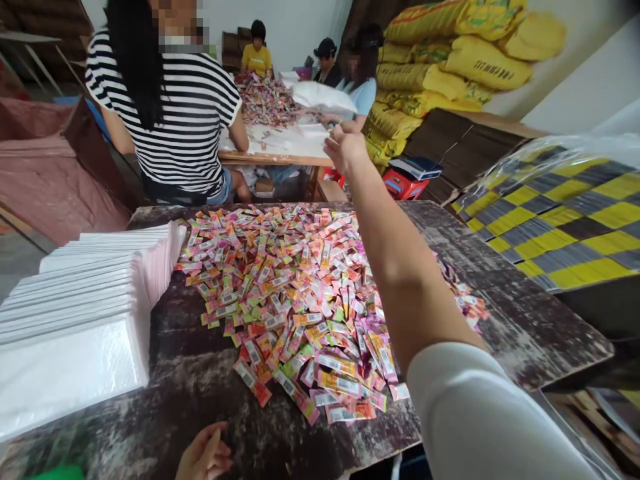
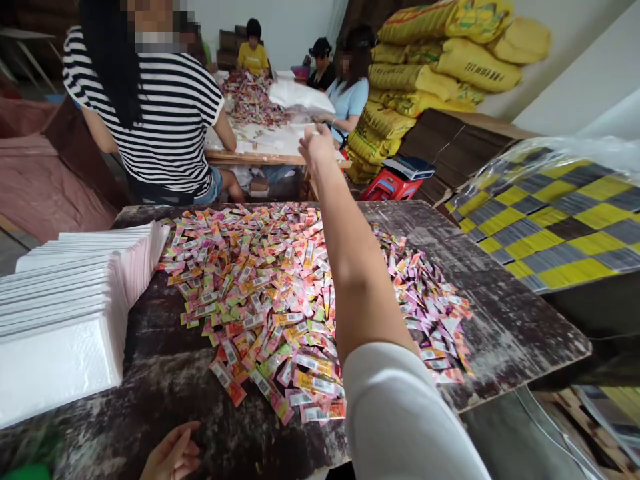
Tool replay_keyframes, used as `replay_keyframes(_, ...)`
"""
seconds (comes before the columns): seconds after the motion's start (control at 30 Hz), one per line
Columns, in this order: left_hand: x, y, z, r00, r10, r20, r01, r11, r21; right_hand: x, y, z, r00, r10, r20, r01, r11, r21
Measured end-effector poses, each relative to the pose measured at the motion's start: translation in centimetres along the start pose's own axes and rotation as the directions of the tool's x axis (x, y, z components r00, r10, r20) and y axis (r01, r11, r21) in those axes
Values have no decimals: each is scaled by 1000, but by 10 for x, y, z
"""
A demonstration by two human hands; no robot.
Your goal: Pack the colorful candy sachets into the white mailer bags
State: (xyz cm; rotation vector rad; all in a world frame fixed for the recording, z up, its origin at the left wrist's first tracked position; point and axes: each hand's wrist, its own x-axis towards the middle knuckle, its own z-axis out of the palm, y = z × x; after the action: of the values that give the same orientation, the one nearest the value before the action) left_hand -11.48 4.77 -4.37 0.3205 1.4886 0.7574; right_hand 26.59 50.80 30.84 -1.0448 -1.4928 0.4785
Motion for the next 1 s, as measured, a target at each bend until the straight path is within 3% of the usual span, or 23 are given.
replay_keyframes(0.03,-1,0,0,1000,9,2,-9,1000,2,-8,3,11,996,80,34,-81,996,40)
replay_keyframes(0.1,-5,1,0,1000,25,14,-26,1000,17,-53,7,28,938,273,214,-311,935,169)
replay_keyframes(0.17,-12,5,1,999,42,32,-43,998,43,-120,9,33,833,369,412,-479,854,205)
replay_keyframes(0.23,-17,11,4,996,78,31,-81,993,85,-192,13,24,732,453,509,-600,783,166)
replay_keyframes(0.3,-18,19,10,990,143,19,-144,968,205,-258,20,6,671,549,498,-674,732,101)
replay_keyframes(0.4,-8,39,26,949,316,-3,-283,855,435,-345,37,-22,630,682,372,-718,694,-56)
replay_keyframes(0.47,6,58,42,883,470,6,-365,677,640,-393,46,-33,636,713,293,-674,699,-237)
replay_keyframes(0.53,20,79,63,828,559,-54,-310,535,786,-429,52,-35,651,706,278,-575,699,-426)
replay_keyframes(0.6,33,94,82,856,515,-43,-207,417,885,-451,54,-30,672,685,284,-459,685,-567)
replay_keyframes(0.73,39,100,102,903,430,15,-114,206,972,-457,62,-15,779,581,234,-220,603,-767)
replay_keyframes(0.83,26,88,103,894,447,-25,-78,210,975,-451,73,-12,787,544,291,-94,572,-814)
replay_keyframes(1.0,-4,61,113,865,481,-144,-11,305,952,-455,90,-23,768,506,393,-84,688,-721)
